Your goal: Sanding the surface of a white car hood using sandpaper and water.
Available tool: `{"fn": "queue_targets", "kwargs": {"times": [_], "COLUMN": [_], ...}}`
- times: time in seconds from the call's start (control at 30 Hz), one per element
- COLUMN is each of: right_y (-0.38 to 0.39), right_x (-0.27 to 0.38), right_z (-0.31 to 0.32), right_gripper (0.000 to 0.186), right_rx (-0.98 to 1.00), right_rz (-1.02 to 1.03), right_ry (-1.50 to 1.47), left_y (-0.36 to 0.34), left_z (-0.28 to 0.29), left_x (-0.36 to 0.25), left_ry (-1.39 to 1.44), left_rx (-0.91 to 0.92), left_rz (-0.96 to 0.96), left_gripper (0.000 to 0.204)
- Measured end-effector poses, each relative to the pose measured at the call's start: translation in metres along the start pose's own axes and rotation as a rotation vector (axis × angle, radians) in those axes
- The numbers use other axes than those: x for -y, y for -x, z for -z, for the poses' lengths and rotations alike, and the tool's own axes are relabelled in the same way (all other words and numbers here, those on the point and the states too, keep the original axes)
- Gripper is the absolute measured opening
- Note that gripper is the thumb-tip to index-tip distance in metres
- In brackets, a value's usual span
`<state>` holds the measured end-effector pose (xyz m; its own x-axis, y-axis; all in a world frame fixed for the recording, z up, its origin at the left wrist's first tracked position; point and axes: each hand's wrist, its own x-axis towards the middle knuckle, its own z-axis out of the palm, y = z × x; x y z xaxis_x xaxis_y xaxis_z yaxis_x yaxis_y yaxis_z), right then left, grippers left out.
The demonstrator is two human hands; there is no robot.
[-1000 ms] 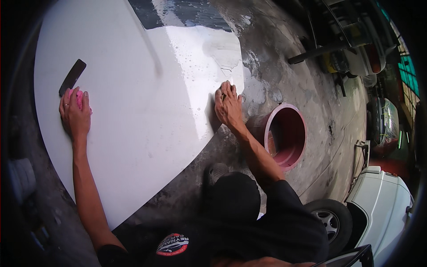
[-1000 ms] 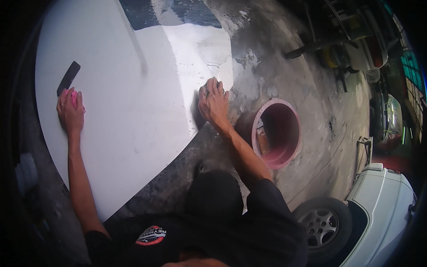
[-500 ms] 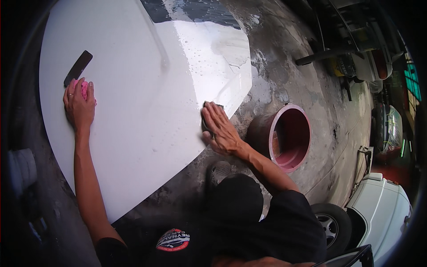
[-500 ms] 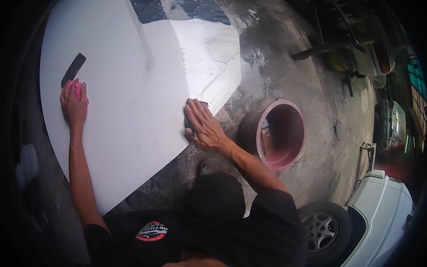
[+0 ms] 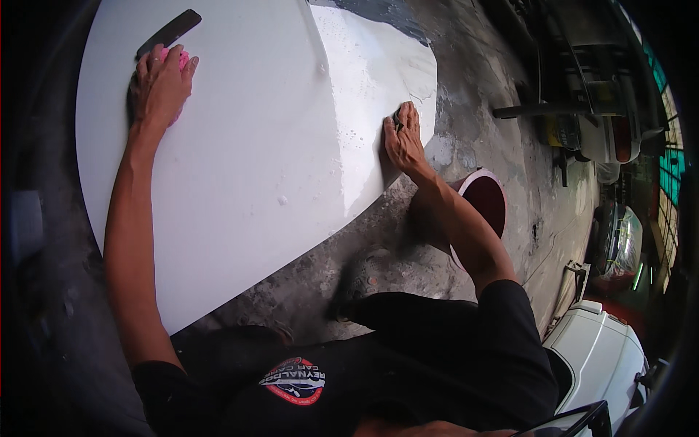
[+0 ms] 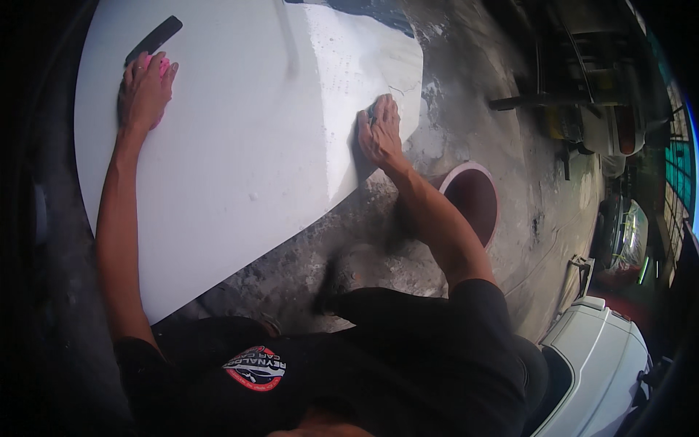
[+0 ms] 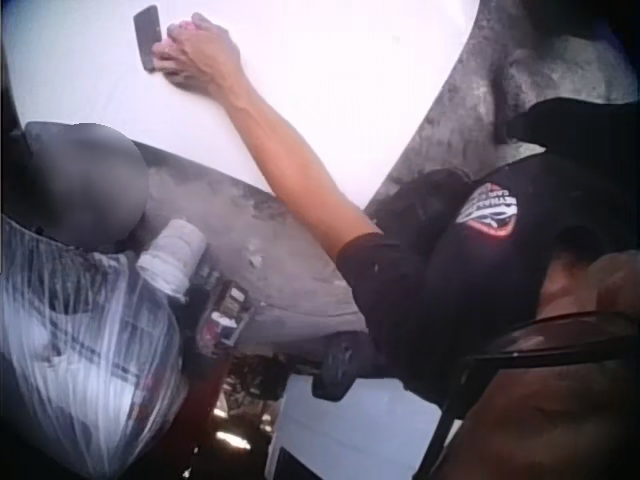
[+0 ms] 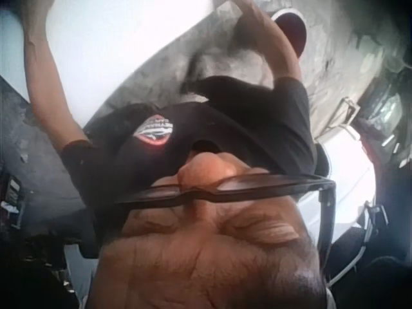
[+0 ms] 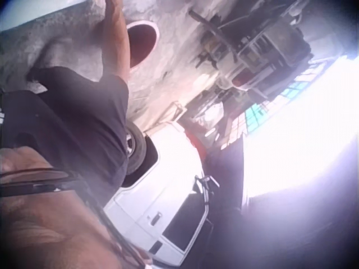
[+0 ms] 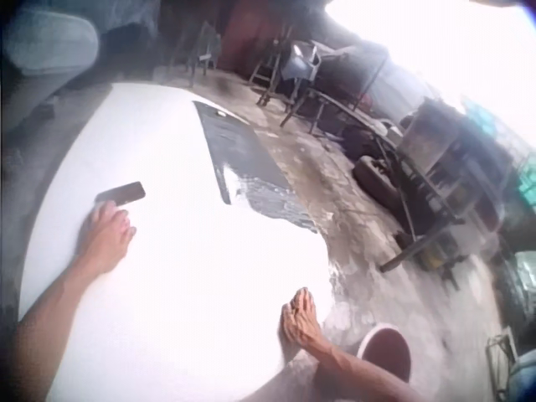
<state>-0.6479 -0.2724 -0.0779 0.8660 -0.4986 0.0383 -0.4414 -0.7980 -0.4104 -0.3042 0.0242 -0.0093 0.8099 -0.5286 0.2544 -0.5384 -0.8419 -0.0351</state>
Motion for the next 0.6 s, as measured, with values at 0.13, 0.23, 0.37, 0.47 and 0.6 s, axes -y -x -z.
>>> {"fn": "queue_targets", "kwargs": {"times": [0.13, 0.23, 0.37, 0.47, 0.6], "right_y": [0.057, 0.128, 0.135, 0.089, 0.108], "right_x": [0.107, 0.19, 0.194, 0.138, 0.167], "right_z": [-0.009, -0.025, -0.02, -0.014, -0.034], "right_gripper": [0.069, 0.075, 0.074, 0.071, 0.068], "right_rx": [-0.102, 0.147, 0.38, -0.038, -0.031], "right_rz": [-0.05, 0.082, 0.188, -0.104, -0.238], "right_ry": [0.02, 0.127, 0.098, 0.048, 0.112], "left_y": [-0.036, -0.051, -0.051, -0.043, -0.037], "left_z": [-0.014, -0.037, -0.058, -0.061, -0.055], "left_x": [-0.01, -0.011, -0.002, 0.008, 0.009], "left_ry": [0.104, 0.212, 0.202, 0.14, 0.145], "left_rx": [-0.021, -0.068, -0.133, -0.143, -0.1], "left_rz": [0.071, 0.201, 0.066, 0.063, 0.081], "left_gripper": [0.046, 0.046, 0.047, 0.05, 0.051]}}
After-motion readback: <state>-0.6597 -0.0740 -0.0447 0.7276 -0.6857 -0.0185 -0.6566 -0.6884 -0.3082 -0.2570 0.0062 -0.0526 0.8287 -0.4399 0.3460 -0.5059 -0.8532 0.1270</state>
